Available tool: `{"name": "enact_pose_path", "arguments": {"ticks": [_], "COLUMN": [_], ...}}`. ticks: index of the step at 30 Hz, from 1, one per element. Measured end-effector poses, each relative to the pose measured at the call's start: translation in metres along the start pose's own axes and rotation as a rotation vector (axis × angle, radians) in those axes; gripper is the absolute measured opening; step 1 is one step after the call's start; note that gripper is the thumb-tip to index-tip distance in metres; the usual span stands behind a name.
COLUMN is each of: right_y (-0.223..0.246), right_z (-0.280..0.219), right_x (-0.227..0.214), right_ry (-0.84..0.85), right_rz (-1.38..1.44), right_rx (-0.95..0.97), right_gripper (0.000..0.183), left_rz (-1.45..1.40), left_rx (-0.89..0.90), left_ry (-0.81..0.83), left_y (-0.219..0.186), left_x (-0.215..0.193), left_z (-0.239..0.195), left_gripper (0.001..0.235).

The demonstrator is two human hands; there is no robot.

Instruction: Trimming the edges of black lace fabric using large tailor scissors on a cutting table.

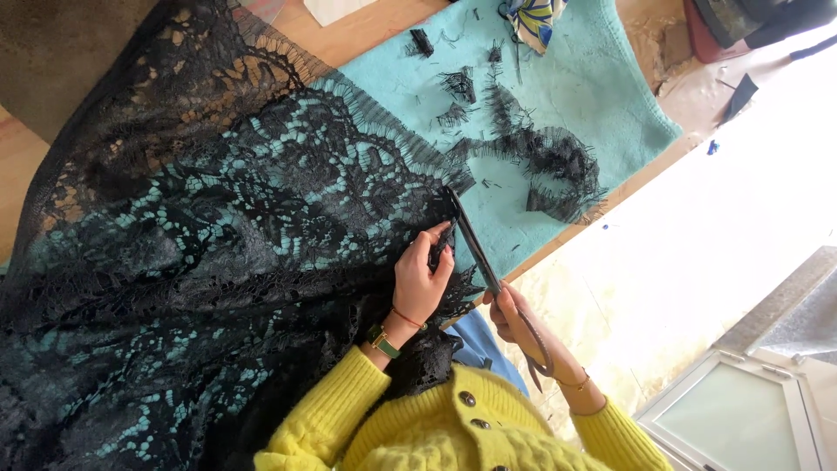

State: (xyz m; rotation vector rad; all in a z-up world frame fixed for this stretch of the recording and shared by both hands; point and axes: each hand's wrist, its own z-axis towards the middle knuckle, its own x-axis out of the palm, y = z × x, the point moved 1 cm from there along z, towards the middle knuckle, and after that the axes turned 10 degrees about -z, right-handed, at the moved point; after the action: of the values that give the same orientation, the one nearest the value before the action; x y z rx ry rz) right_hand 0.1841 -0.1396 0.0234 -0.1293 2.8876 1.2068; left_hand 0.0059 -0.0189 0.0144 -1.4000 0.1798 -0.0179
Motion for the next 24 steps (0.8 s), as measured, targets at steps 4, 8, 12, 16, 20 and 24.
{"name": "enact_pose_path", "arguments": {"ticks": [4,8,12,16,20,24], "right_y": [-0.005,0.011,0.023,0.031,0.03,0.012], "right_z": [-0.001,-0.008,-0.004,0.003,0.008,0.016], "right_x": [-0.003,-0.01,-0.014,-0.015,-0.016,-0.017], "right_ry": [0.024,0.073,0.071,0.096,0.12,0.122], "right_rz": [0.021,-0.037,-0.038,-0.078,-0.062,-0.036], "right_rx": [-0.008,0.007,-0.033,-0.039,-0.027,-0.027], "right_gripper": [0.06,0.065,0.061,0.059,0.062,0.063], "left_rz": [-0.008,0.003,0.01,0.008,0.01,0.011], "left_rx": [0.004,-0.002,-0.006,-0.009,-0.019,-0.022], "left_ry": [-0.005,0.005,0.013,0.011,0.016,0.018], "left_y": [0.002,0.011,0.007,0.009,0.008,0.007], "left_x": [0.001,0.003,0.001,0.002,0.001,0.001], "left_z": [-0.001,-0.004,-0.002,-0.003,-0.002,-0.002], "left_gripper": [0.009,0.008,0.008,0.008,0.008,0.007]}}
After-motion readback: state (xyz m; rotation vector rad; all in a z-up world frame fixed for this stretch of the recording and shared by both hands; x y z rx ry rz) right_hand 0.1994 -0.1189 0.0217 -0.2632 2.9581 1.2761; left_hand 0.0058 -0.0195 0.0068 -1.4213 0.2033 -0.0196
